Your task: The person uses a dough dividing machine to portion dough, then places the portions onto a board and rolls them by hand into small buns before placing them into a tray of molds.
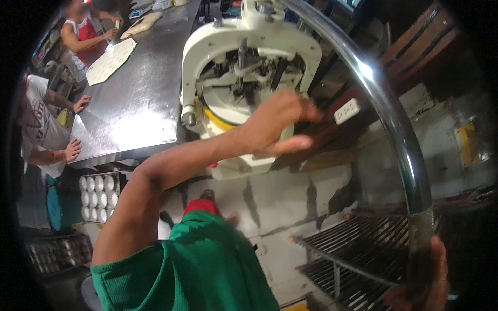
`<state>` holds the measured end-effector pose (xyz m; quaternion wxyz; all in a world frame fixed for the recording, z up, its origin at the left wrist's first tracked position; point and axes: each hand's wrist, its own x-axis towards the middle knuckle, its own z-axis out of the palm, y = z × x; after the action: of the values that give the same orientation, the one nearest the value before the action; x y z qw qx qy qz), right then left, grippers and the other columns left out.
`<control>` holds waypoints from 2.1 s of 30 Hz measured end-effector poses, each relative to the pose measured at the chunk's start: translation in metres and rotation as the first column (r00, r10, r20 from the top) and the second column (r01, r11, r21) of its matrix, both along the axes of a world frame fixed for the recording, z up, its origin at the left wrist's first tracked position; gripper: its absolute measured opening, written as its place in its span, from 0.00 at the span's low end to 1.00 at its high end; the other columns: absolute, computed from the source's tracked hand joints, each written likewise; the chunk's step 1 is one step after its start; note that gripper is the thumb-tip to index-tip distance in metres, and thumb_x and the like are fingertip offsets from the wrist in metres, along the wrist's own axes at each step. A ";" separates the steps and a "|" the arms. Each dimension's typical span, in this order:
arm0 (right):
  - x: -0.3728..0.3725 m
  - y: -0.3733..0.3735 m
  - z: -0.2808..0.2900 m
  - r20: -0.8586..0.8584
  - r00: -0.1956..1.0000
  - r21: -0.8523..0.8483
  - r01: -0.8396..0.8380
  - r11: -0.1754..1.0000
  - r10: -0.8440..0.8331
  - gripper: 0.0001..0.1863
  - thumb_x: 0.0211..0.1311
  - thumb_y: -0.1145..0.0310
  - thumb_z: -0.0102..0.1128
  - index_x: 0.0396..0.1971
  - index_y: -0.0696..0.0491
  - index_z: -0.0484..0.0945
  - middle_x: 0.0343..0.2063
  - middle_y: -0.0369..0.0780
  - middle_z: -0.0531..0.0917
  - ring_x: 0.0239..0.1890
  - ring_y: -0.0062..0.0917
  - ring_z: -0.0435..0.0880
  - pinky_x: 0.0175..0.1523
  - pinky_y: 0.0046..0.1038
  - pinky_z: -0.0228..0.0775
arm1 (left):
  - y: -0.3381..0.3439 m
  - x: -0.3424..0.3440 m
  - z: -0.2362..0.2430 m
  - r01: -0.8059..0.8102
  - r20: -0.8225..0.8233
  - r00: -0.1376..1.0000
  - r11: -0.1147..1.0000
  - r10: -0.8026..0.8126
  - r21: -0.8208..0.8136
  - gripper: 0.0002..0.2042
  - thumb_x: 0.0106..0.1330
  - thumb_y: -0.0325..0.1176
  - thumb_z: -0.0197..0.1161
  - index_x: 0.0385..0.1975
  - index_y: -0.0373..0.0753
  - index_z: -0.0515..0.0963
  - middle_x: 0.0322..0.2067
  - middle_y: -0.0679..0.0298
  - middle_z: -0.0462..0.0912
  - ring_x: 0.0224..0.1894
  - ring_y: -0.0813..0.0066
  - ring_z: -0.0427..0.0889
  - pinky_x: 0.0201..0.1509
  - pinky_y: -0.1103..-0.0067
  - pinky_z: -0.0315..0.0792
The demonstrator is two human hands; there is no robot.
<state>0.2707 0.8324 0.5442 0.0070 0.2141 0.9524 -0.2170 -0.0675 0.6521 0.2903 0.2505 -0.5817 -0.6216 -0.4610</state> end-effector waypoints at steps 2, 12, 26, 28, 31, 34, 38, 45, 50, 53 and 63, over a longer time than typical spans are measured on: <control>0.003 -0.012 -0.018 0.032 0.997 -0.031 -0.070 0.997 0.071 0.47 0.65 0.52 0.66 0.77 0.52 0.51 0.63 0.48 0.75 0.45 0.25 0.85 0.40 0.20 0.82 | -0.010 0.011 -0.095 -0.002 0.087 0.996 0.945 0.032 -0.327 0.22 0.65 0.49 0.68 0.48 0.37 0.79 0.44 0.52 0.79 0.49 0.51 0.77 0.52 0.62 0.73; 0.021 -0.015 -0.126 0.375 0.854 0.160 0.323 0.933 -0.360 0.21 0.67 0.59 0.65 0.55 0.55 0.76 0.32 0.39 0.85 0.32 0.29 0.83 0.41 0.34 0.78 | 0.072 -0.018 -0.200 -0.157 -0.016 0.987 0.938 0.160 -0.310 0.11 0.58 0.44 0.72 0.35 0.49 0.80 0.27 0.68 0.80 0.32 0.67 0.81 0.38 0.68 0.72; 0.005 -0.019 -0.420 -0.116 0.964 -0.198 0.212 0.957 -0.237 0.17 0.61 0.59 0.68 0.42 0.57 0.82 0.27 0.46 0.85 0.30 0.42 0.85 0.39 0.40 0.79 | 0.104 -0.018 -0.229 -0.109 0.163 0.967 0.891 0.199 -0.442 0.12 0.61 0.43 0.67 0.40 0.45 0.83 0.40 0.67 0.84 0.43 0.69 0.81 0.52 0.68 0.71; -0.018 -0.016 -0.398 0.009 0.916 -0.486 0.354 0.799 -0.401 0.14 0.58 0.64 0.70 0.37 0.58 0.81 0.23 0.44 0.84 0.24 0.36 0.83 0.33 0.38 0.76 | 0.102 -0.024 -0.211 -0.224 0.007 0.971 0.925 0.238 -0.306 0.07 0.61 0.40 0.70 0.36 0.48 0.83 0.34 0.69 0.82 0.38 0.73 0.80 0.44 0.72 0.68; -0.017 -0.019 -0.400 -0.216 0.958 -0.278 0.125 0.952 -0.189 0.11 0.56 0.68 0.72 0.34 0.57 0.80 0.22 0.42 0.83 0.22 0.28 0.79 0.29 0.34 0.71 | 0.088 -0.020 -0.203 -0.193 0.070 0.969 0.906 0.236 -0.376 0.11 0.61 0.43 0.71 0.39 0.49 0.82 0.36 0.69 0.81 0.42 0.71 0.78 0.46 0.69 0.67; -0.029 -0.025 -0.380 -0.023 0.947 -0.309 0.298 0.903 -0.320 0.11 0.54 0.70 0.73 0.31 0.56 0.78 0.21 0.37 0.80 0.23 0.24 0.74 0.28 0.34 0.67 | 0.054 -0.015 -0.211 -0.015 0.243 0.966 0.957 0.088 -0.290 0.18 0.61 0.49 0.71 0.45 0.46 0.82 0.42 0.66 0.80 0.49 0.64 0.77 0.53 0.64 0.67; -0.004 -0.008 -0.414 -0.088 0.953 -0.396 0.234 0.888 -0.291 0.13 0.55 0.68 0.75 0.30 0.55 0.77 0.21 0.33 0.75 0.26 0.22 0.71 0.30 0.33 0.65 | -0.060 -0.005 -0.258 -0.334 0.520 0.759 0.920 0.392 -0.207 0.12 0.59 0.39 0.72 0.39 0.42 0.80 0.38 0.58 0.78 0.45 0.55 0.75 0.54 0.61 0.65; -0.006 -0.010 -0.414 0.134 0.936 -0.451 0.351 0.821 -0.326 0.13 0.58 0.67 0.75 0.31 0.53 0.77 0.24 0.33 0.74 0.29 0.22 0.70 0.31 0.32 0.64 | -0.128 -0.003 -0.362 0.205 0.308 0.437 0.240 0.845 -0.949 0.20 0.67 0.45 0.57 0.39 0.31 0.84 0.41 0.45 0.88 0.44 0.43 0.88 0.48 0.54 0.81; 0.021 0.010 -0.466 0.158 0.892 -0.670 0.411 0.618 -0.423 0.13 0.58 0.64 0.74 0.32 0.55 0.78 0.24 0.35 0.78 0.27 0.25 0.72 0.31 0.33 0.68 | -0.109 -0.021 -0.360 0.346 0.185 0.524 -0.010 0.831 -0.938 0.16 0.58 0.38 0.64 0.43 0.37 0.87 0.42 0.48 0.88 0.48 0.50 0.88 0.51 0.60 0.83; 0.056 0.039 -0.536 0.190 0.843 -0.836 0.407 0.367 -0.503 0.15 0.59 0.61 0.73 0.34 0.54 0.78 0.25 0.37 0.80 0.25 0.28 0.75 0.31 0.35 0.71 | -0.138 -0.015 -0.384 0.282 0.203 0.535 0.054 0.820 -0.958 0.15 0.57 0.37 0.66 0.42 0.38 0.87 0.41 0.50 0.89 0.47 0.51 0.89 0.50 0.61 0.83; -0.009 0.009 -0.426 0.359 0.928 -0.193 0.183 0.964 -0.104 0.20 0.69 0.49 0.61 0.47 0.50 0.77 0.33 0.44 0.82 0.29 0.32 0.82 0.29 0.35 0.74 | -0.220 0.004 -0.451 0.440 0.186 0.404 -0.013 0.896 -0.898 0.10 0.59 0.36 0.66 0.36 0.39 0.87 0.40 0.54 0.89 0.42 0.60 0.91 0.42 0.63 0.85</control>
<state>0.2617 0.8415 0.1186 0.1819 0.3163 0.8876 -0.2813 -0.0638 0.4316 -0.1609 -0.4700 -0.0879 -0.8773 -0.0417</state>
